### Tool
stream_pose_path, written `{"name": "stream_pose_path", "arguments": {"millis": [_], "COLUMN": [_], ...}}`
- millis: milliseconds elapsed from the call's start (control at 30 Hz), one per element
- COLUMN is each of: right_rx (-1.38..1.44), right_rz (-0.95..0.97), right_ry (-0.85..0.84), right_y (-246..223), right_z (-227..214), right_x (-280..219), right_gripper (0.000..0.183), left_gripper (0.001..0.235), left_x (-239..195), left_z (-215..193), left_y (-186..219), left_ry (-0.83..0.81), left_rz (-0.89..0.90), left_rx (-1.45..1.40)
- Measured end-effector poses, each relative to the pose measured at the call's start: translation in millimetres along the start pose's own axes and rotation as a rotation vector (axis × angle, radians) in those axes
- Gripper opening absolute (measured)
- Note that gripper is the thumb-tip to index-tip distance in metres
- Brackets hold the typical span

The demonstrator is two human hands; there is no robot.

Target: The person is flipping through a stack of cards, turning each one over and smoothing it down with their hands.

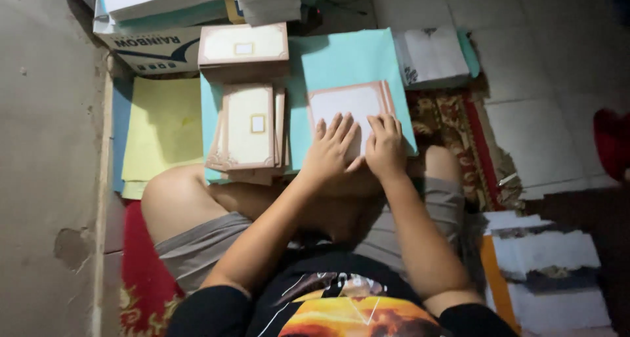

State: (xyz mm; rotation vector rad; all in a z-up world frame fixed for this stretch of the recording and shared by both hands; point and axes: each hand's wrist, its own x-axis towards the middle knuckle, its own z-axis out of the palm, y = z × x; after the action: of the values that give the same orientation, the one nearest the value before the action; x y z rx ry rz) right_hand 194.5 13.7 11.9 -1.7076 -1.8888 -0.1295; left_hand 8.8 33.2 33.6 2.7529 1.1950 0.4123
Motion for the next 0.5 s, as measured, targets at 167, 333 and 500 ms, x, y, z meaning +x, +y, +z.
{"name": "stream_pose_path", "arguments": {"millis": [167, 333, 500], "right_rx": [-0.145, 0.025, 0.653], "right_rz": [0.095, 0.262, 0.682], "right_ry": [-0.026, 0.017, -0.204], "right_y": [23, 41, 28], "right_z": [-14, -18, -47], "right_x": [-4, -5, 5], "right_gripper": [0.045, 0.041, 0.051], "left_gripper": [0.109, 0.096, 0.101], "left_x": [4, 3, 4], "left_z": [26, 1, -13], "left_y": [-11, -5, 0], "left_ry": [-0.062, -0.097, -0.142], "left_rz": [0.034, 0.058, 0.026], "left_rx": [0.044, -0.056, -0.112]}}
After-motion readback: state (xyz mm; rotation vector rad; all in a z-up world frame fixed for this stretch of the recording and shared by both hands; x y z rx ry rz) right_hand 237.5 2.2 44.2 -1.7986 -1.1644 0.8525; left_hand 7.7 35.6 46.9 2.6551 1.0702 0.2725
